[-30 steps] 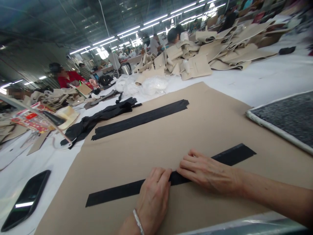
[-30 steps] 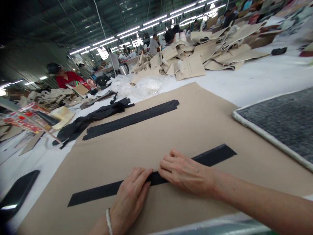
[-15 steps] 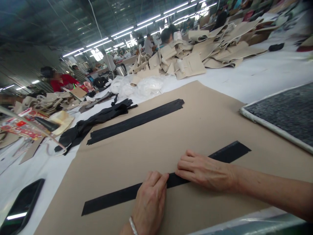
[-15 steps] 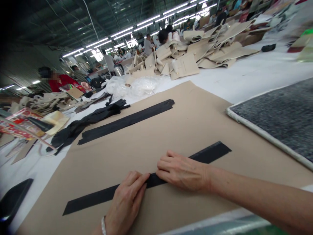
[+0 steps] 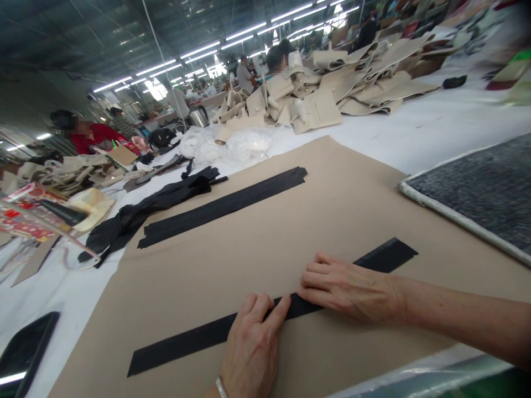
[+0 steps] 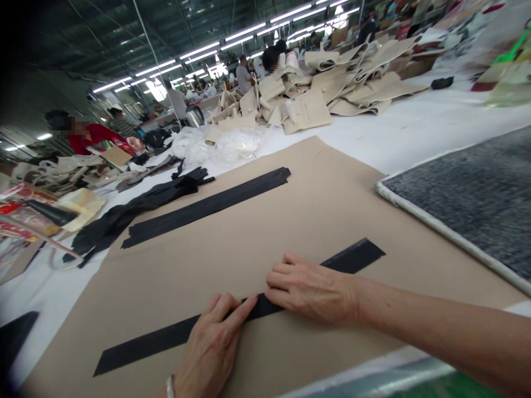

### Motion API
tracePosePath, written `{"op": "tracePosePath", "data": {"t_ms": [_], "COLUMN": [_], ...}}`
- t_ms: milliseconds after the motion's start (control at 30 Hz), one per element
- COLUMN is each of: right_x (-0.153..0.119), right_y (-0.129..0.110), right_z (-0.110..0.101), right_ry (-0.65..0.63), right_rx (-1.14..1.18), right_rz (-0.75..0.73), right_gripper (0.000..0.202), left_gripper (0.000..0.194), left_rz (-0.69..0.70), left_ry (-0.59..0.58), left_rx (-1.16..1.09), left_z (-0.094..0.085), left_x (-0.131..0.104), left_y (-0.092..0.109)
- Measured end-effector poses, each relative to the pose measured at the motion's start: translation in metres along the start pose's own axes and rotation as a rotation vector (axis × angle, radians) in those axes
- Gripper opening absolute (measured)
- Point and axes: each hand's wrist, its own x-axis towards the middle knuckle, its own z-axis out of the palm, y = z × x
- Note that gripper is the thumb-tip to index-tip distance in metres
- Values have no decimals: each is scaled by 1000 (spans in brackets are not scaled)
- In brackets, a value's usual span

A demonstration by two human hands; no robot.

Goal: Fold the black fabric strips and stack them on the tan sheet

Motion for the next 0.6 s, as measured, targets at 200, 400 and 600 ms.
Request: {"op": "tracePosePath", "data": {"t_ms": [200,400,600], "right_x": [-13,-18,-28], "right_y": [4,4,6], "right_z": [-2,-4,-7], "right_ry": [-8,-20,-8], "right_rx": [25,-47,-37], "right_rz": [19,3,9], "right_gripper": [22,24,23], "left_gripper": [55,62,64], "left_rz": [-16,12,38], "left_ry": [-26,-54,-47], "left_rx": [98,142,195], "left_z": [2,1,0], "left_x": [1,1,4], "left_y": [2,2,5]}}
